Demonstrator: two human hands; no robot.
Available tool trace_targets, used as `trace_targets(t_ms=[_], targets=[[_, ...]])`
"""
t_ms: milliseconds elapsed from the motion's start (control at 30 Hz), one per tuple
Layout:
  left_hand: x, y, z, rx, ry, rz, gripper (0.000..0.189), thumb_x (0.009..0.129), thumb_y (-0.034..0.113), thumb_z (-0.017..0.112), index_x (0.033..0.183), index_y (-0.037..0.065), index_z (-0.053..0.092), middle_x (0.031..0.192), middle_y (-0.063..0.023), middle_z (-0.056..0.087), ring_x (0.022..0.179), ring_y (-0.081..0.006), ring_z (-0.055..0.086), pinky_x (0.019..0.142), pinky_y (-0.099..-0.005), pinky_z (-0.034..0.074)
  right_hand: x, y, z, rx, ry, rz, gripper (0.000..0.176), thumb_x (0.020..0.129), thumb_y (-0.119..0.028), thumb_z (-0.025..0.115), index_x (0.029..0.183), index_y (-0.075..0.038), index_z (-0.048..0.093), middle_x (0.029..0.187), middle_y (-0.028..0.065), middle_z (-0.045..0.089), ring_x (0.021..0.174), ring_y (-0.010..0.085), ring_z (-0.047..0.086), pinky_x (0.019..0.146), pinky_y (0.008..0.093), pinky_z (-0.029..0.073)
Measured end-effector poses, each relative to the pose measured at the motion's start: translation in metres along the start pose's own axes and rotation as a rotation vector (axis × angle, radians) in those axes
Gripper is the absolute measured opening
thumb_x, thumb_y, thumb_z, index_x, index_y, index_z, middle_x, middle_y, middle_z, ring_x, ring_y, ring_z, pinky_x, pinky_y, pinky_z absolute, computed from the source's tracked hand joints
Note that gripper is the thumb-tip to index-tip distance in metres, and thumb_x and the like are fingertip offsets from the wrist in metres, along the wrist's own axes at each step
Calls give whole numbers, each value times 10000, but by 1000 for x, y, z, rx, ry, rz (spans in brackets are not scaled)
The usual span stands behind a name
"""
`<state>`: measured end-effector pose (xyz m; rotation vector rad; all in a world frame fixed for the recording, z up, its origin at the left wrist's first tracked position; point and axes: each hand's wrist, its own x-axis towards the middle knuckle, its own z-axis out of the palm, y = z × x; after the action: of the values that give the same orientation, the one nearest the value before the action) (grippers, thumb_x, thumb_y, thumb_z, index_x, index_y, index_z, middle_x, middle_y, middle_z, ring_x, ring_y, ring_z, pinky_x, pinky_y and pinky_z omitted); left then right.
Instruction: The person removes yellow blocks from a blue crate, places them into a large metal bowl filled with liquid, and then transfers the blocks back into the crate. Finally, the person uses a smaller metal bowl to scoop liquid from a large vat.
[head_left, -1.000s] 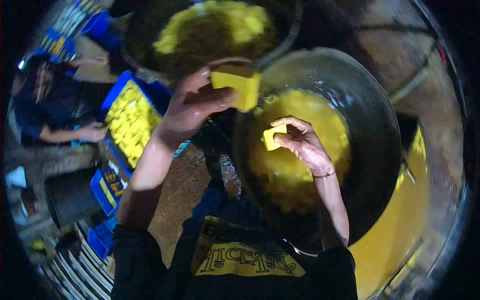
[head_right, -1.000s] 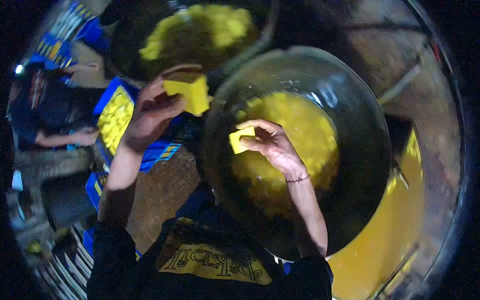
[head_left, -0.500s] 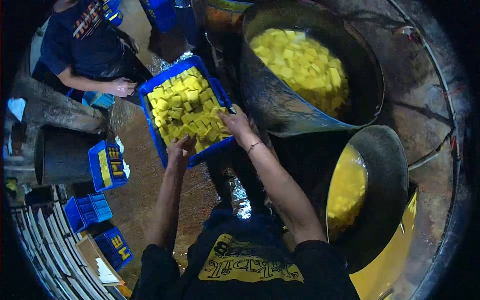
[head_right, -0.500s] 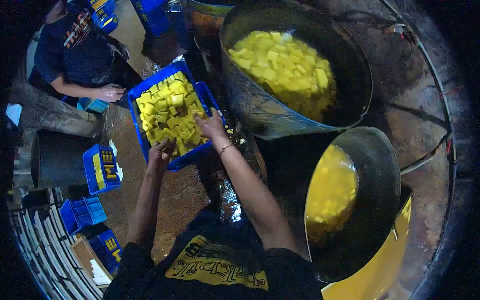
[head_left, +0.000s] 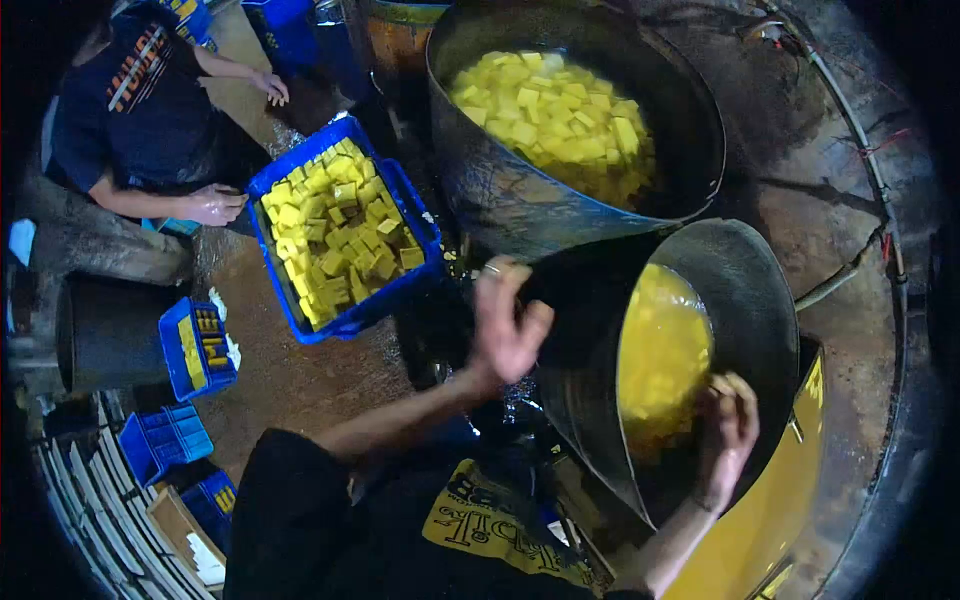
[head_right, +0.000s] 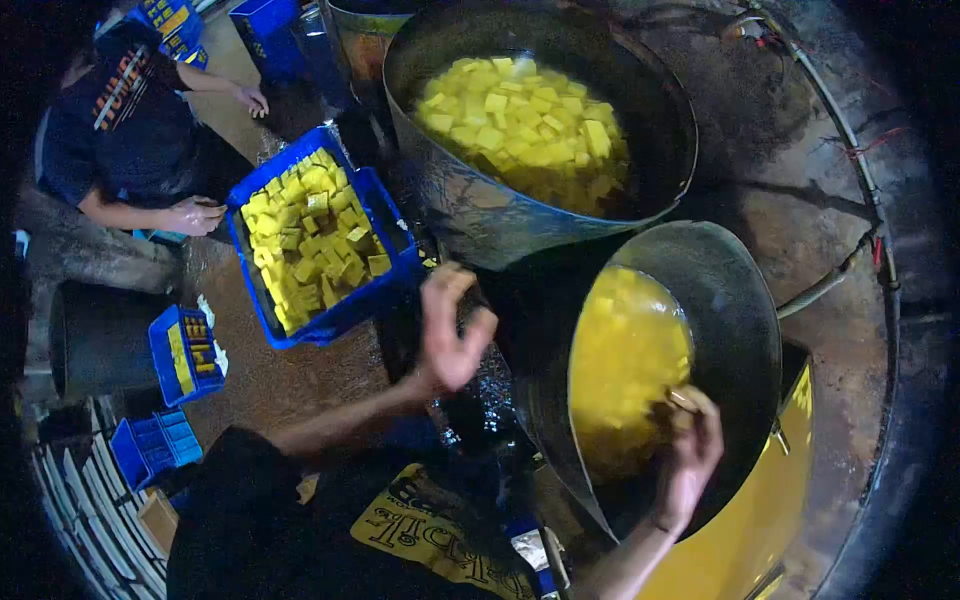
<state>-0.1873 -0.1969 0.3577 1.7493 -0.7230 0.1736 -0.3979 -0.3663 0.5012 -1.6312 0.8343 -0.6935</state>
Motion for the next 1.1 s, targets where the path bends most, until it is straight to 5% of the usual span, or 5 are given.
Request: trace_targets(t_ms=[200,500,700,767,1100], targets=[[-83,93,111,-18,-330,-107,735,861,389,516,1404,86,125,1452,-210,-10,1345,-358,32,1080,-451,109,-27,131,-211,-108,123,27,271,892,-148,468,1141,-43,484,1072,110,555,940,201,553,780,338,482],[-44,-144,-49,352,368,-475,193,797,109,523,960,20,572,827,-171,631,767,-309,617,713,-390,478,-54,514,-426,-843,-364,402,403,872,-200,474,1213,13,459,1093,110,558,1016,235,537,895,321,415],[-32,-279,-136,634,162,-1109,466,727,235,558,1115,-22,530,1068,-235,574,1007,-361,542,873,-405,424,-56,298,-284,78,24,554,503,872,-472,439,1089,-25,523,707,28,592,433,104,418,397,230,335],[-45,-305,-122,671,248,-616,497,733,235,576,1152,-23,506,1132,-227,533,1071,-352,497,929,-399,382,-68,229,-229,-40,7,234,238,837,-99,532,1045,11,563,1061,116,590,978,204,564,852,333,461],[-23,77,71,-80,9,193,388,794,89,527,1152,-49,467,1253,-218,404,1182,-337,361,983,-414,282,-28,146,-298,-743,328,143,386,743,-67,608,1104,29,512,981,140,607,947,180,566,829,308,450]])
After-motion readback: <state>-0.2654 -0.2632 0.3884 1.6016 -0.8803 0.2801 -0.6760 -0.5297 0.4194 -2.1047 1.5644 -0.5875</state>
